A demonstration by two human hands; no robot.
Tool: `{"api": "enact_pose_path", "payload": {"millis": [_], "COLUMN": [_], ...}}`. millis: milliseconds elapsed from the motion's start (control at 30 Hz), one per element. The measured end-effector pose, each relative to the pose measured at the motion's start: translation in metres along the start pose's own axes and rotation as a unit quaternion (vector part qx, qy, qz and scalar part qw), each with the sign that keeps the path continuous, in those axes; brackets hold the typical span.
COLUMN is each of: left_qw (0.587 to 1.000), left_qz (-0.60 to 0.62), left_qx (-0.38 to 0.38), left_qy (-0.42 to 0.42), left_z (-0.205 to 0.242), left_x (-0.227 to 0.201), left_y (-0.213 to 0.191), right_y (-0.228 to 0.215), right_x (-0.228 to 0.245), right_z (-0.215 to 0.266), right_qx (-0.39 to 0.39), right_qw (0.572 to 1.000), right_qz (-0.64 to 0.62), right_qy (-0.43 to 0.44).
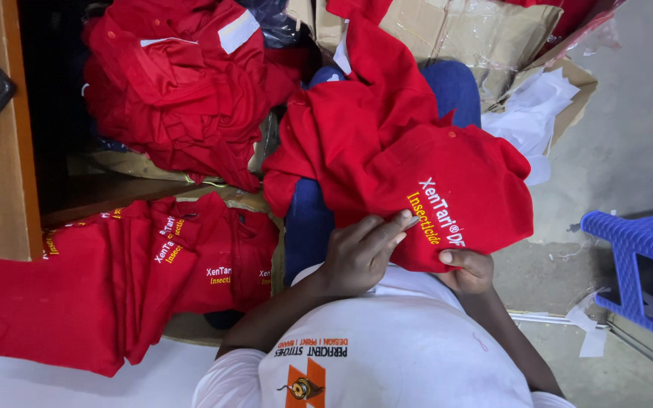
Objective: The person sits on the floor surrounded by red shirts and uses a small tool to trim loose threads from the embroidered logo on the chest of a shirt. They repeatedly pick up shirts from a pile, hold them steady, and carefully remove excess fabric threads.
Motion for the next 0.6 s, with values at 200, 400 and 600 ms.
{"api": "enact_pose_path", "payload": {"millis": [200,400,600], "left_qw": [0.999,0.998,0.991], "left_qz": [-0.033,-0.061,-0.133], "left_qx": [0.001,0.000,0.004], "left_qy": [0.019,0.017,0.033], "left_z": [0.007,0.013,0.005], "left_x": [0.001,0.003,-0.007], "left_y": [0.001,0.006,0.003], "right_y": [-0.003,-0.016,-0.022], "right_x": [-0.002,0.000,0.003], "right_z": [0.002,0.006,0.014], "right_qx": [-0.031,-0.036,-0.032], "right_qw": [0.999,0.999,0.998], "right_qz": [0.011,0.022,0.053], "right_qy": [-0.012,-0.024,-0.015]}}
Point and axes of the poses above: each hand's wrist, its own z-axis away from the middle knuckle, its own y-axis out of the palm, x = y × z, the point moved 6 cm from there along -z, towards the middle knuckle, and after that the axes turned 3 degrees about -z, right-handed, at the moved point
